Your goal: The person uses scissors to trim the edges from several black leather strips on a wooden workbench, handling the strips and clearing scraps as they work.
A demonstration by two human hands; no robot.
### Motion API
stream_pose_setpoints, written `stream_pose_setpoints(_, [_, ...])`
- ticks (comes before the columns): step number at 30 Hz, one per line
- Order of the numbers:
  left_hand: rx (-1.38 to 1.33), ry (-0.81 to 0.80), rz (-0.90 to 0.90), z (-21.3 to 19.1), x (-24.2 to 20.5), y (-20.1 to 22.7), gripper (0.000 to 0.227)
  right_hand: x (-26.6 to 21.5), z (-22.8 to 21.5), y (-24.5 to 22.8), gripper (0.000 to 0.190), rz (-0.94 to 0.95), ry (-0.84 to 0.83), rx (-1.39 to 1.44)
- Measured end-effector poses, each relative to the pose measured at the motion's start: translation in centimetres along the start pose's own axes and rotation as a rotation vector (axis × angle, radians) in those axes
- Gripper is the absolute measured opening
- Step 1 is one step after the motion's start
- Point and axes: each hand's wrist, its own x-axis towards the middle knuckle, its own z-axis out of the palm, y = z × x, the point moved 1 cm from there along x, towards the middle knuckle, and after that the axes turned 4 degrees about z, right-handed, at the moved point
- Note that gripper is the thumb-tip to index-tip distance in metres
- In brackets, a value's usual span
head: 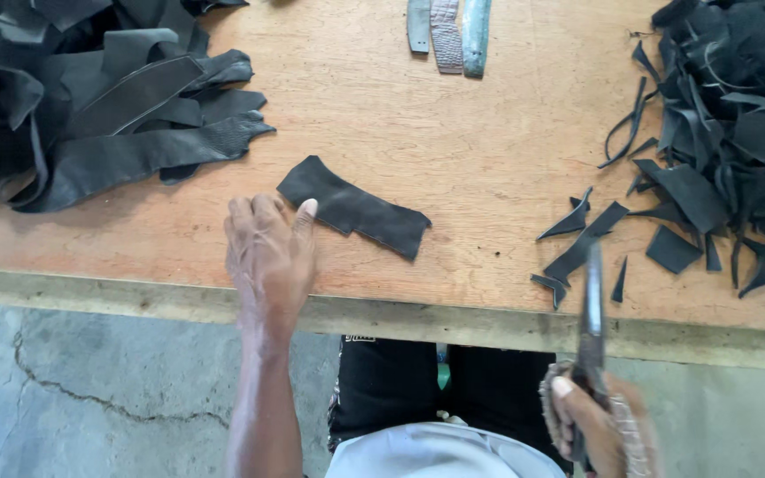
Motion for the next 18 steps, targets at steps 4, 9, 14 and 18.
stream_pose_setpoints(4, [-0.013, 0.01, 0.064, 1.6, 1.4, 0.5, 0.068, 0.3, 2.9, -0.1, 0.033, 0.042, -0.093, -0.105])
stream_pose_setpoints(9, [-0.269, -0.099, 0.408, 3.6, 1.6, 4.5, 0.057, -0.2, 5.1, 0.5, 0.029, 0.042, -0.24, -0.113])
stream_pose_setpoints(14, [-0.171, -0.118, 0.281, 3.0, -1.3, 7.8, 0.084, -1.4, 4.8, 0.7, 0.028, 0.121, -0.263, -0.081])
stream_pose_setpoints(18, [-0.253, -0.329, 0.203, 2.5, -2.1, 9.3, 0.05, -1.9, 4.8, 0.3, 0.029, 0.129, -0.283, -0.103])
